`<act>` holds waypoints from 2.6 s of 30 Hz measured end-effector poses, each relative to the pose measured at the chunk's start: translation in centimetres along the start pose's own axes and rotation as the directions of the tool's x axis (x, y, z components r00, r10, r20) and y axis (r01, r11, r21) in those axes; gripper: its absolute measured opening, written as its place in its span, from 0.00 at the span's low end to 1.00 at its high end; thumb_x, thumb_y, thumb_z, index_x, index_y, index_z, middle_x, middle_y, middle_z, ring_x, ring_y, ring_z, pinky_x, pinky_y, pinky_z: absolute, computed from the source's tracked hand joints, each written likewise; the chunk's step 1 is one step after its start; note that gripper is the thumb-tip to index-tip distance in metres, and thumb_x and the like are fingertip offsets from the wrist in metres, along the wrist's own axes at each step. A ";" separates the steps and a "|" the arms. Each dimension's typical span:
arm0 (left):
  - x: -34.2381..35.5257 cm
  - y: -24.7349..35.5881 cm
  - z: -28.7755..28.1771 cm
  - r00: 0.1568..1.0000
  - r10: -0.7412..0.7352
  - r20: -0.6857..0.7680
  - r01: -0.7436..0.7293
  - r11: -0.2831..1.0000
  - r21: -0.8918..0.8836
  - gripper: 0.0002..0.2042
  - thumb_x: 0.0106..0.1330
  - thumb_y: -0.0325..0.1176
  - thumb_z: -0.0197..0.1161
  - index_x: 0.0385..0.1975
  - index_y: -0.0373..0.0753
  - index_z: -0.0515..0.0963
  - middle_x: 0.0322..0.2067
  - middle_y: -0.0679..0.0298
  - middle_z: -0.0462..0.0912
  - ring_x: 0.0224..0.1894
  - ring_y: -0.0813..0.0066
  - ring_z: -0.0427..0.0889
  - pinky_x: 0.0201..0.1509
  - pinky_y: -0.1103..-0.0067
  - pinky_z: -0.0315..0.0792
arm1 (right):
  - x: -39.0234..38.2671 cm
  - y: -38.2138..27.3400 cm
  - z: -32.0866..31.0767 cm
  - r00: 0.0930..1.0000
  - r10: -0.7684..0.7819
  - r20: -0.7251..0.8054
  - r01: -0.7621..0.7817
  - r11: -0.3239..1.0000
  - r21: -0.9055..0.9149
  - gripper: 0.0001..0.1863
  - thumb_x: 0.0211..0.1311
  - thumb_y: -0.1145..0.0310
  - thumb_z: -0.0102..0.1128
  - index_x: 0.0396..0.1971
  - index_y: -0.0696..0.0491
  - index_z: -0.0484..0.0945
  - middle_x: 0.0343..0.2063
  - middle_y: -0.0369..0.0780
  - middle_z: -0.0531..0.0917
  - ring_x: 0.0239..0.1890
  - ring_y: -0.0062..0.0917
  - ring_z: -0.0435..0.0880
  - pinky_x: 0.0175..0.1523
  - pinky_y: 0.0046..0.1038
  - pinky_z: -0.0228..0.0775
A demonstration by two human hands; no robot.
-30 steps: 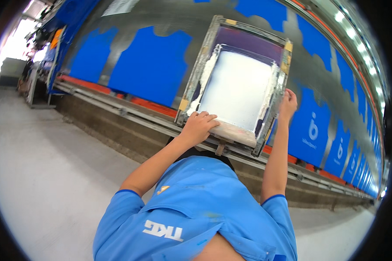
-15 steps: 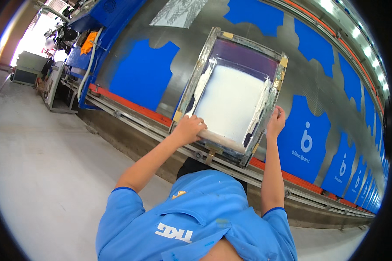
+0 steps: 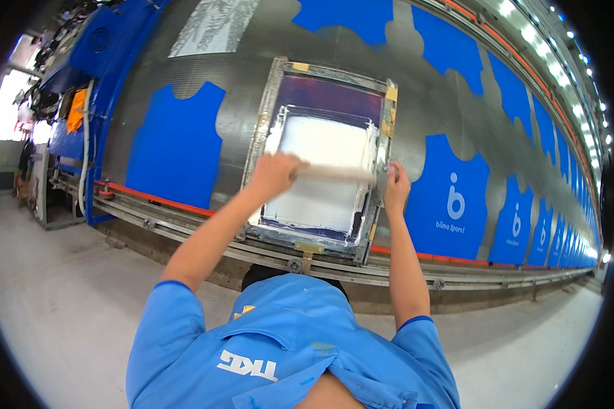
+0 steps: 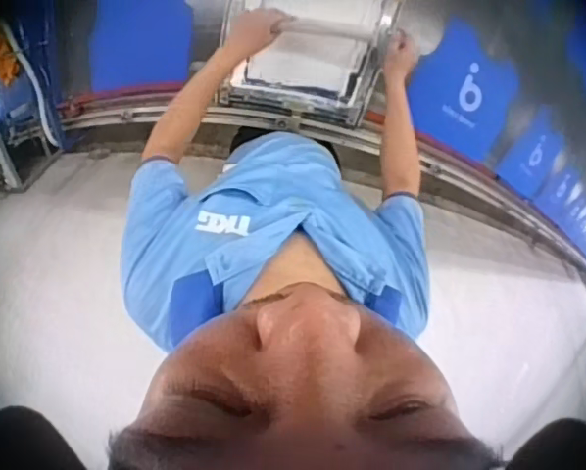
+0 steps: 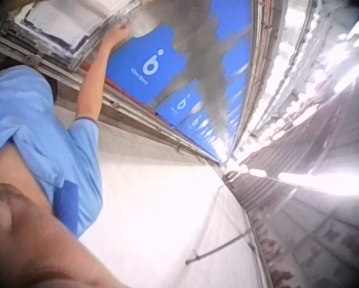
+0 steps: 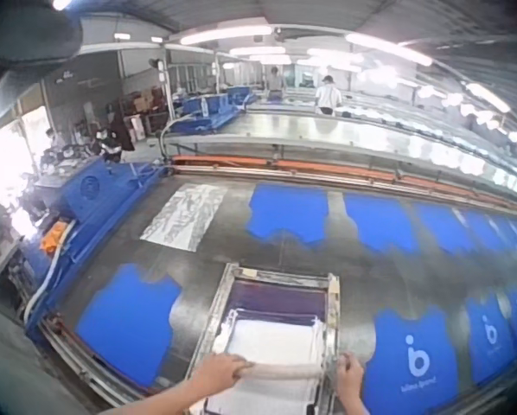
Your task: The person performs screen printing on blue fabric pieces laid out on a conveyor. They use a squeegee to pull white ink across a screen frame, then lift the screen to reveal the printed logo. The process is repeated for multiple fabric pieces in sequence.
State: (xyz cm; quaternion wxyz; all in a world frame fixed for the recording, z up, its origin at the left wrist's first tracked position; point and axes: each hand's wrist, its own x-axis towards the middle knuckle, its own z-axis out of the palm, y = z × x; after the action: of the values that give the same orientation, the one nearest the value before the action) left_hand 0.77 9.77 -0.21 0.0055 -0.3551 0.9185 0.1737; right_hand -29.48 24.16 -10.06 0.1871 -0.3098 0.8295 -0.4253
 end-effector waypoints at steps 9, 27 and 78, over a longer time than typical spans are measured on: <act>15.7 -2.3 -7.0 0.967 -0.085 0.240 0.068 0.995 0.079 0.19 0.57 0.44 0.73 0.51 0.58 0.85 0.44 0.65 0.89 0.49 0.61 0.85 0.53 0.65 0.78 | 5.7 -12.1 -4.8 0.793 -0.593 0.143 0.591 0.690 -0.418 0.28 0.50 0.54 0.76 0.54 0.43 0.84 0.49 0.36 0.82 0.55 0.34 0.75 0.55 0.41 0.67; 7.6 0.9 -3.8 0.983 -0.090 0.163 0.070 0.990 0.124 0.12 0.58 0.38 0.70 0.42 0.57 0.87 0.36 0.66 0.89 0.42 0.62 0.87 0.46 0.65 0.80 | 2.1 -11.3 -1.8 0.867 -0.250 0.431 0.456 0.748 -0.483 0.11 0.51 0.61 0.76 0.35 0.44 0.91 0.34 0.39 0.87 0.42 0.37 0.84 0.46 0.39 0.78; 16.0 -4.5 -2.1 0.965 -0.024 0.262 0.020 1.000 0.019 0.22 0.55 0.42 0.73 0.53 0.59 0.84 0.43 0.64 0.89 0.50 0.60 0.86 0.55 0.64 0.78 | -0.3 5.0 0.6 0.986 0.136 0.098 -0.151 0.973 0.174 0.17 0.71 0.60 0.59 0.55 0.50 0.79 0.22 0.39 0.78 0.25 0.27 0.78 0.36 0.36 0.69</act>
State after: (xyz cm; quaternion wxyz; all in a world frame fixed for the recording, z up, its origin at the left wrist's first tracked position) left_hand -8.01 -4.38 -1.77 0.1318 -0.3392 0.9070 0.2118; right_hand -30.72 26.25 -14.53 0.2799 -0.2487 0.7989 -0.4707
